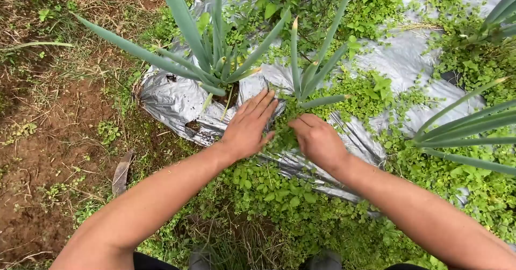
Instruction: The person removes small weeds and grass from the base of a large green plant growing through a silver plastic sheet. They pull the unwanted vegetation by hand and discard it to the side, clearing the area around the plant's stem.
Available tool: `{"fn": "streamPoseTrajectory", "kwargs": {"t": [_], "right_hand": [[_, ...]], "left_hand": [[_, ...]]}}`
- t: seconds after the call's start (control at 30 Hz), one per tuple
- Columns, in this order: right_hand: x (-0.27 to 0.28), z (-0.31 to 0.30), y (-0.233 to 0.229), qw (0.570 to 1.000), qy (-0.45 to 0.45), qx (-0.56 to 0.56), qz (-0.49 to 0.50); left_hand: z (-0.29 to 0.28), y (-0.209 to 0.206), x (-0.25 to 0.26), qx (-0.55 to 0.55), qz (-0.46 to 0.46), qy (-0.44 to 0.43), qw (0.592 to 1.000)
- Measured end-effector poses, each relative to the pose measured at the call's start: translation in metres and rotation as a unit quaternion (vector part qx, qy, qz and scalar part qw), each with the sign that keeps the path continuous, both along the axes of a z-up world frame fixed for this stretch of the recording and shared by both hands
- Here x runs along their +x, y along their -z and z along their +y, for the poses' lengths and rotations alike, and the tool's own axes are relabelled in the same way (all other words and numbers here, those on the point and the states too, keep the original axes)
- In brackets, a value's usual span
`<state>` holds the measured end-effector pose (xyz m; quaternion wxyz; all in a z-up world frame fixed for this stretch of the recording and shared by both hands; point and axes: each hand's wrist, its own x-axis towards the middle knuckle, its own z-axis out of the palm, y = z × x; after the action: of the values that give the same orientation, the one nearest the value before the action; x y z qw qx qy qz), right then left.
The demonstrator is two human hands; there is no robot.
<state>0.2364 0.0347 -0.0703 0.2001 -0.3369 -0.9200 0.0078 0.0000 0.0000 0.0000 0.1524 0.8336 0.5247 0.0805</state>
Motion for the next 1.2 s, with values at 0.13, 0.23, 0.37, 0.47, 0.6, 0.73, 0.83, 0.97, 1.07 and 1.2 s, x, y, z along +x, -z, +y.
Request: {"fn": "streamPoseTrajectory", "kwargs": {"t": [0.13, 0.23, 0.37, 0.47, 0.6, 0.73, 0.83, 0.97, 1.07, 1.2], "right_hand": [[0.003, -0.007, -0.023, 0.996, 0.064, -0.063, 0.028], [-0.013, -0.018, -0.036, 0.998, -0.009, -0.005, -0.061], [-0.040, -0.013, -0.036, 0.999, -0.024, -0.020, -0.014], [-0.060, 0.002, -0.034, 0.991, -0.009, -0.081, 0.107], [-0.084, 0.008, -0.055, 0.912, 0.092, -0.287, 0.277], [-0.108, 0.018, -0.044, 0.873, 0.108, -0.339, 0.333], [-0.119, 0.026, -0.034, 0.879, 0.099, -0.317, 0.342], [-0.131, 0.034, -0.045, 0.872, 0.110, -0.312, 0.362], [-0.135, 0.048, -0.036, 0.890, 0.113, -0.283, 0.338], [-0.153, 0.100, 0.012, 0.960, 0.071, -0.136, 0.235]], "left_hand": [[0.003, 0.034, 0.001, 0.060, 0.080, 0.022, 0.995], [0.006, 0.041, -0.002, 0.058, 0.077, 0.024, 0.995], [0.020, 0.045, -0.009, 0.095, 0.047, -0.031, 0.994], [0.034, 0.048, -0.011, 0.149, 0.128, -0.056, 0.979], [0.047, 0.050, 0.000, 0.276, 0.317, -0.054, 0.906], [0.034, -0.007, 0.013, 0.203, 0.504, -0.077, 0.836], [0.038, -0.009, 0.020, 0.092, 0.551, -0.065, 0.827], [0.047, -0.041, 0.018, 0.081, 0.611, -0.054, 0.785], [0.061, -0.039, 0.008, 0.069, 0.645, -0.024, 0.761], [0.079, -0.019, 0.008, 0.038, 0.690, -0.045, 0.721]]}}
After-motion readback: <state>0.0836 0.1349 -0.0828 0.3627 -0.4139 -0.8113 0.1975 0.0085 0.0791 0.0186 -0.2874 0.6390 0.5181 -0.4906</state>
